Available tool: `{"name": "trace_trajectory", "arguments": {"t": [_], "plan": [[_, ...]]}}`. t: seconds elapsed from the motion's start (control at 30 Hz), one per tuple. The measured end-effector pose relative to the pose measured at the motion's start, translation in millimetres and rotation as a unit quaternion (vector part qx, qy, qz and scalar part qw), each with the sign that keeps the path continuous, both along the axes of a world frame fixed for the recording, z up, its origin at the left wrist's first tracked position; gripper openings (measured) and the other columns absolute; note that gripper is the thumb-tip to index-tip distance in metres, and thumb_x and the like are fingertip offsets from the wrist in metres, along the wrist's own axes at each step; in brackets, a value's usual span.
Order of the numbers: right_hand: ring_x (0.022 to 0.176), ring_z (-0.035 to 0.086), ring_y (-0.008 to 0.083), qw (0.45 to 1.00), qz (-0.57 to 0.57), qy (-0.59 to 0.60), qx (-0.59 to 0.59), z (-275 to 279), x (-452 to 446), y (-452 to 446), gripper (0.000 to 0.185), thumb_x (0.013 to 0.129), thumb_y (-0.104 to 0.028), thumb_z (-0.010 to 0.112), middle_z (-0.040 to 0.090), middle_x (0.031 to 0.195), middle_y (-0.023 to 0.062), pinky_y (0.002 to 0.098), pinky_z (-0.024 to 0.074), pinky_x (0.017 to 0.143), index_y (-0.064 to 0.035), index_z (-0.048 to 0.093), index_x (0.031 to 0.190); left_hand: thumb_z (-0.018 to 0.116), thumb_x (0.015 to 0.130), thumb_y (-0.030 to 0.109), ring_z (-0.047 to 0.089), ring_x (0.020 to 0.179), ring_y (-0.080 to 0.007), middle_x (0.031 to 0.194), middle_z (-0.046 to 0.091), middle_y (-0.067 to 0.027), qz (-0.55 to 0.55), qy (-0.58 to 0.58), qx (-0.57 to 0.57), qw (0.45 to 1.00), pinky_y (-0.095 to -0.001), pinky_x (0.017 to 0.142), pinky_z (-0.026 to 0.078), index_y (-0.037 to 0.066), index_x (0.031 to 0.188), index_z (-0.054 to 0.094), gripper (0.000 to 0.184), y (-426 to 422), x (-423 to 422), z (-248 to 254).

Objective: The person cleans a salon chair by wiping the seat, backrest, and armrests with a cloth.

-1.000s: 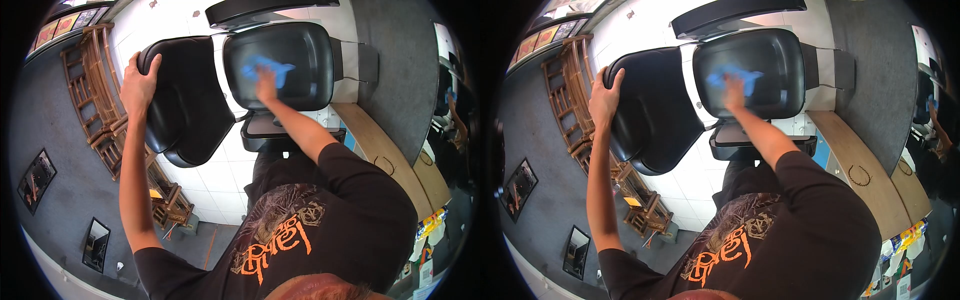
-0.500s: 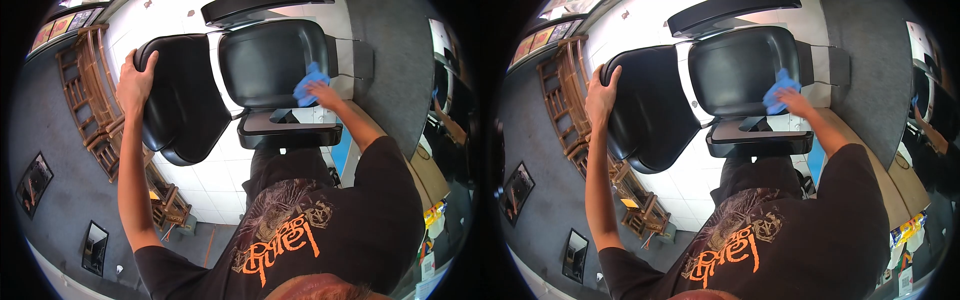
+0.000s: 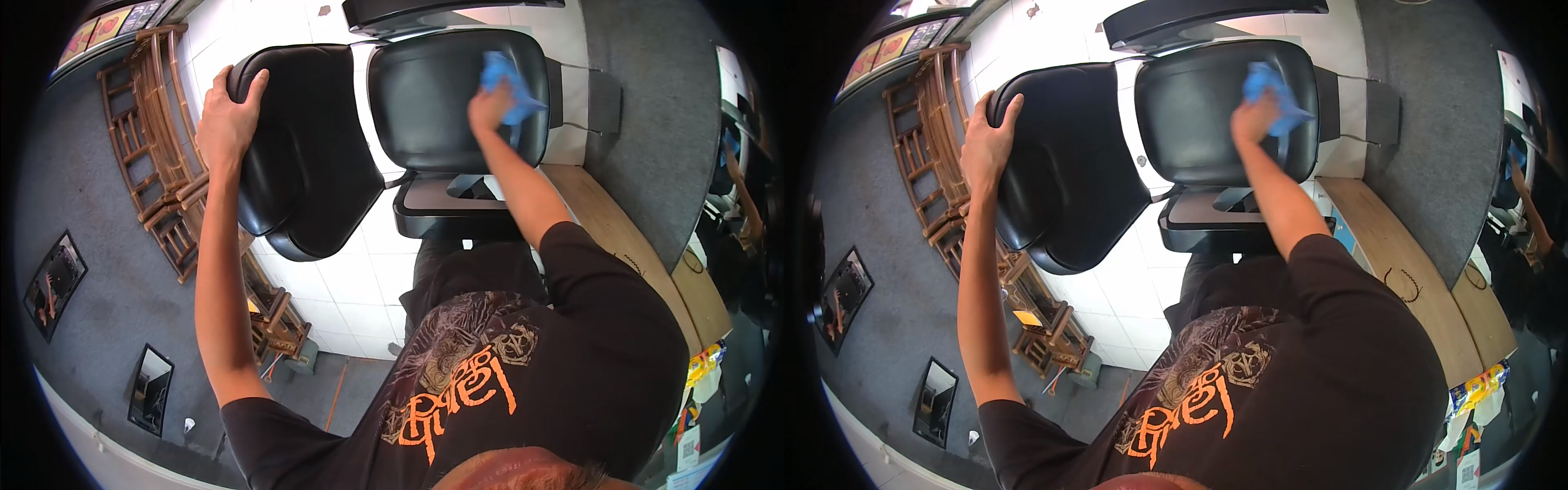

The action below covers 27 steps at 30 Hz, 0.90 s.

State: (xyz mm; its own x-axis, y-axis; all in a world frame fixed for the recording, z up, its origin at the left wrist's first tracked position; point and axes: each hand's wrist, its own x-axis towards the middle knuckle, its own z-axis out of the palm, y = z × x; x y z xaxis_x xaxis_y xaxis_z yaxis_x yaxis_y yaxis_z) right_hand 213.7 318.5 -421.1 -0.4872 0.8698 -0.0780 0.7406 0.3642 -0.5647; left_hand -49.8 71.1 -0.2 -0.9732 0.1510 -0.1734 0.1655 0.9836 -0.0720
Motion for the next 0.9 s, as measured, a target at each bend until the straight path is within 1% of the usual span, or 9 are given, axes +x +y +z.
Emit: {"name": "trace_trajectory", "arguments": {"t": [0.1,0.2,0.3,0.43,0.6,0.67,0.73,0.83,0.9], "plan": [[0.155,0.028,0.0416,0.953,0.298,-0.007,-0.055,18,-5,-103,0.069,0.091,-0.015,0.063,0.036,0.165,0.0192,0.0598,0.0158,0.127,-0.0050,0.041,0.156,0.059,0.087,0.079,0.066,0.124,-0.0390,0.138,0.067,-0.0142,0.012,-0.003,0.014,1.000,-0.0490,0.106,0.050,0.021,0.149,0.055,0.085,-1,-2,-1],[0.155,0.032,0.0329,0.794,0.601,-0.021,-0.087,44,22,-142,0.058,0.088,-0.008,0.062,0.043,0.162,0.0123,0.0555,0.0194,0.128,-0.0099,0.054,0.145,0.059,0.087,0.079,0.066,0.124,-0.0390,0.138,0.067,-0.0141,0.009,-0.004,0.015,1.000,-0.0490,0.106,0.050,0.021,0.149,0.055,0.085,-2,0,0],[0.154,0.035,0.0272,0.701,0.707,-0.037,-0.082,46,61,-117,0.052,0.085,-0.004,0.063,0.045,0.161,0.0086,0.0517,0.0215,0.128,-0.0097,0.061,0.137,0.059,0.087,0.079,0.066,0.124,-0.0389,0.138,0.067,-0.0143,0.007,-0.003,0.014,1.000,-0.0490,0.107,0.049,0.020,0.149,0.055,0.085,-2,-1,0],[0.152,0.038,0.0264,0.727,0.684,-0.055,0.016,45,104,9,0.055,0.083,-0.001,0.063,0.048,0.159,0.0080,0.0511,0.0243,0.128,-0.0098,0.062,0.136,0.058,0.090,0.076,0.067,0.120,-0.0381,0.135,0.067,-0.0154,-0.005,-0.002,0.003,1.000,-0.0480,0.103,0.052,0.017,0.149,0.055,0.084,-1,1,1],[0.149,0.042,0.0323,0.886,0.403,-0.131,0.186,32,113,177,0.056,0.093,-0.010,0.060,0.049,0.158,0.0145,0.0564,0.0265,0.124,-0.0077,0.053,0.149,0.056,0.091,0.075,0.068,0.117,-0.0379,0.132,0.067,-0.0160,-0.012,0.003,-0.002,1.000,-0.0469,0.100,0.054,0.015,0.149,0.054,0.083,-1,1,0],[0.140,0.052,0.0397,0.970,0.048,-0.121,0.207,-16,83,211,0.043,0.101,-0.024,0.053,0.058,0.146,0.0208,0.0615,0.0335,0.118,-0.0015,0.060,0.137,0.056,0.091,0.075,0.068,0.117,-0.0379,0.132,0.067,-0.0160,-0.007,-0.003,0.000,1.000,-0.0477,0.101,0.053,0.015,0.149,0.054,0.083,0,1,1],[0.125,0.062,0.0445,0.983,-0.136,-0.119,0.032,14,30,238,0.051,0.103,-0.039,0.049,0.065,0.133,0.0280,0.0604,0.0435,0.107,0.0050,0.062,0.127,0.056,0.092,0.075,0.068,0.118,-0.0379,0.132,0.067,-0.0160,-0.011,-0.001,0.002,1.000,-0.0486,0.101,0.053,0.015,0.149,0.054,0.083,-1,2,0],[0.109,0.067,0.0451,0.987,-0.081,-0.136,-0.013,-18,-40,223,0.051,0.102,-0.040,0.047,0.069,0.115,0.0268,0.0531,0.0500,0.097,0.0057,0.066,0.115,0.057,0.092,0.075,0.067,0.119,-0.0379,0.133,0.066,-0.0160,-0.014,0.001,0.000,1.000,-0.0497,0.102,0.053,0.015,0.149,0.054,0.083,-1,0,-1],[0.133,0.053,0.0443,0.992,0.063,-0.111,0.000,-15,-92,156,0.058,0.103,-0.042,0.047,0.058,0.140,0.0292,0.0592,0.0331,0.116,0.0058,0.059,0.134,0.057,0.092,0.074,0.067,0.120,-0.0379,0.134,0.066,-0.0160,-0.014,-0.002,-0.001,1.000,-0.0498,0.102,0.052,0.014,0.149,0.054,0.083,0,0,-1]]}}
